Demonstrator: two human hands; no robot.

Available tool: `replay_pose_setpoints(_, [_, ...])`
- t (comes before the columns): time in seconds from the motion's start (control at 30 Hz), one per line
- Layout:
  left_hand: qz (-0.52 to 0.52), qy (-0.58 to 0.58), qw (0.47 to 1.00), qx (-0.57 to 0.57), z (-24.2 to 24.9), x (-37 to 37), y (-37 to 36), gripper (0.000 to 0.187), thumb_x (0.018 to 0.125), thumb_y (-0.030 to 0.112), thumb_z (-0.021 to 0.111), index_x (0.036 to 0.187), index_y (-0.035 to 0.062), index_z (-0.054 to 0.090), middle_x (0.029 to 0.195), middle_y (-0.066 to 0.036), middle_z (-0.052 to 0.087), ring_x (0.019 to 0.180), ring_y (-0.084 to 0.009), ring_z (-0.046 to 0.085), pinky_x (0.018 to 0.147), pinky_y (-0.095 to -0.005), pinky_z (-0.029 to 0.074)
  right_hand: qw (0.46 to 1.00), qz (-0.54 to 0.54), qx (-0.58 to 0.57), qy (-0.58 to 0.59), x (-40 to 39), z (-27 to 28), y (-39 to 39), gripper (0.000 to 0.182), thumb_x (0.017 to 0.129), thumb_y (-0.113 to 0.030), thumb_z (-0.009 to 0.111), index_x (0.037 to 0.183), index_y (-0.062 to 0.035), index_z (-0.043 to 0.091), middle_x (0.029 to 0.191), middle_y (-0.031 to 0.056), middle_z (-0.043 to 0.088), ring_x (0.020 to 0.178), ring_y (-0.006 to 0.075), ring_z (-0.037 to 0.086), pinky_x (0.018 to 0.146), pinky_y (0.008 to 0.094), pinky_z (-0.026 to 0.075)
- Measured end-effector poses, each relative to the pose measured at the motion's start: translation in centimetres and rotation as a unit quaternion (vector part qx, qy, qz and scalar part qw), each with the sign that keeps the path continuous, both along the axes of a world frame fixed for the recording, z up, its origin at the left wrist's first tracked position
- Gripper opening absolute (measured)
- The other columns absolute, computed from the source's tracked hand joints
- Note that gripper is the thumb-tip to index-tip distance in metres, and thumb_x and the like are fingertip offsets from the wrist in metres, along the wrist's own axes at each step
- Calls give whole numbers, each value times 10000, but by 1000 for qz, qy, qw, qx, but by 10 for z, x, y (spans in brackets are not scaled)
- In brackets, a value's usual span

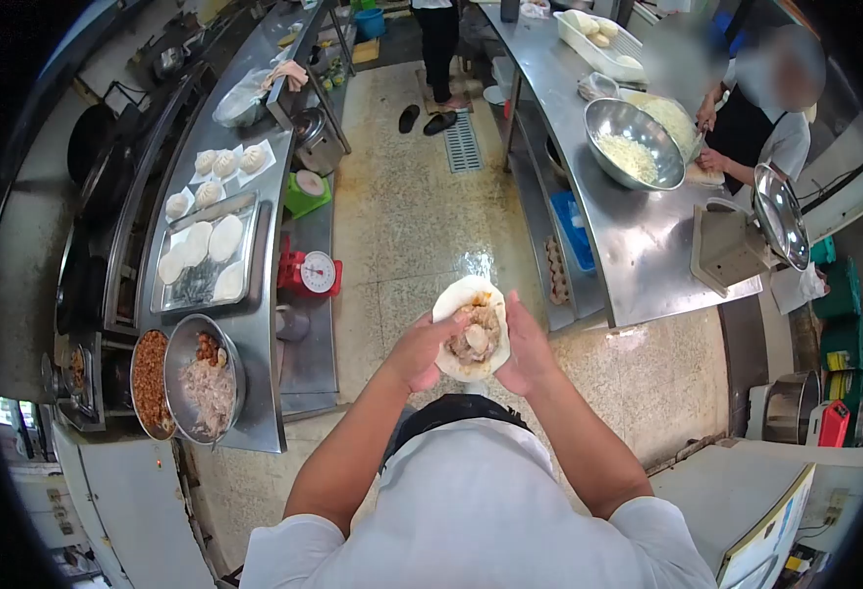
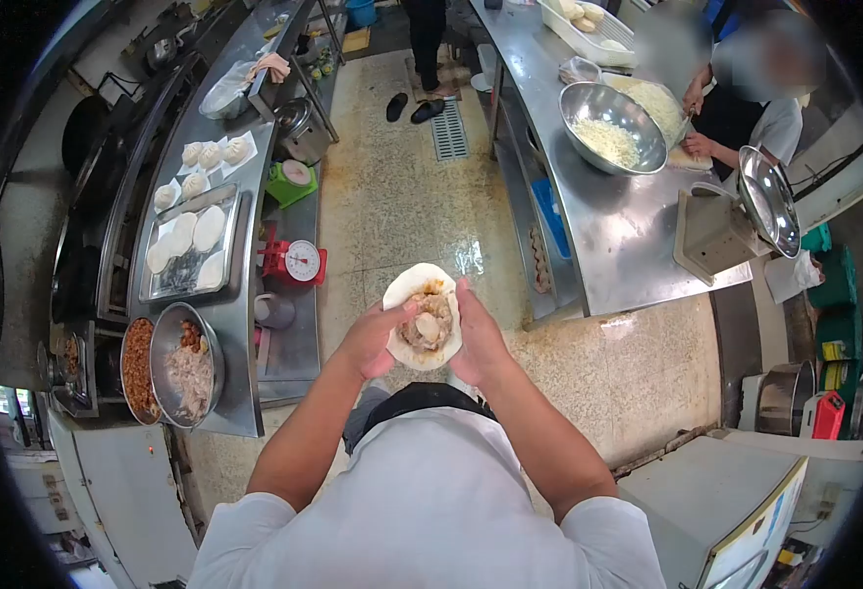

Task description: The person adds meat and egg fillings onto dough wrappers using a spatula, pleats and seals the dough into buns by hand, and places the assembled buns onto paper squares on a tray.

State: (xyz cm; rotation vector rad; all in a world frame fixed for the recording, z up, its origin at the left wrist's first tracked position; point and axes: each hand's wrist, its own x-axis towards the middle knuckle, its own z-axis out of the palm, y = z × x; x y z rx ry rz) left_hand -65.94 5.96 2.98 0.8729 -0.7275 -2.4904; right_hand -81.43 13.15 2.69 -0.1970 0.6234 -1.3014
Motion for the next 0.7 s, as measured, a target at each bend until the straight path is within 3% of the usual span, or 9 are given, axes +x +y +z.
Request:
replay_pose_setpoints(0.17, [44, -44, 998, -15, -11, -2, 4, 429, 970, 173, 593, 1359, 28, 483, 1295, -129, 591, 1189, -253, 598, 1027, -431, 484, 998, 17, 61, 18, 7, -4, -9, 548, 1054, -497, 324, 1387, -83, 458, 1354, 123, 553, 1255, 271, 547, 1087, 424, 424])
replay_pose_setpoints(0.23, [53, -56, 997, -6, -5, 3, 6, 443, 973, 176, 585, 1373, 30, 467, 1311, -132, 580, 1210, -256, 584, 1045, -435, 471, 999, 19, 5, 30, 1, 6, -6, 551, 1051, -500, 332, 1394, -85, 449, 1363, 119, 547, 1267, 271, 537, 1092, 426, 419])
replay_pose_setpoints(0.3, [52, 119, 991, 25, 7, 25, 6, 449, 981, 182, 565, 1389, 37, 445, 1331, -132, 565, 1241, -258, 560, 1070, -434, 452, 998, 19, -47, 40, 1, 17, 6, 554, 1048, -503, 340, 1401, -87, 440, 1372, 115, 540, 1279, 270, 527, 1098, 427, 415])
replay_pose_setpoints(0.37, [68, 120, 990, 31, 12, 26, 9, 428, 984, 190, 558, 1370, 30, 465, 1316, -130, 576, 1227, -264, 573, 1068, -434, 455, 996, -27, 19, 83, 5, 23, 21, 559, 1045, -504, 353, 1405, -85, 430, 1380, 112, 533, 1290, 269, 515, 1105, 430, 408])
replay_pose_setpoints(0.47, [24, -58, 998, 15, -30, 12, 16, 387, 990, 173, 565, 1339, 20, 500, 1276, -121, 598, 1158, -248, 610, 1011, -416, 492, 997, -10, 63, 44, 21, -26, 13, 554, 1053, -486, 328, 1418, -79, 417, 1384, 123, 525, 1276, 273, 526, 1086, 434, 428])
replay_pose_setpoints(0.57, [47, -99, 994, 25, -46, 12, 26, 375, 991, 163, 569, 1334, 24, 507, 1275, -115, 598, 1152, -238, 608, 986, -409, 504, 992, 16, 124, 12, 23, -21, 12, 545, 1064, -472, 289, 1412, -73, 417, 1375, 125, 525, 1255, 270, 540, 1071, 435, 443])
replay_pose_setpoints(0.63, [53, -61, 997, 3, -19, 29, 32, 411, 993, 174, 563, 1367, 26, 477, 1290, -119, 588, 1168, -246, 602, 993, -421, 506, 997, 37, 37, 53, 24, -5, 19, 580, 1053, -507, 291, 1424, -77, 411, 1382, 119, 522, 1266, 265, 533, 1077, 432, 437])
replay_pose_setpoints(0.7, [67, 79, 995, -4, 8, 48, 30, 473, 982, 199, 585, 1400, 32, 442, 1299, -120, 583, 1201, -244, 588, 1007, -410, 503, 994, 19, 6, 109, 20, 21, 27, 601, 1046, -526, 296, 1432, -77, 404, 1390, 117, 517, 1275, 267, 526, 1082, 433, 432])
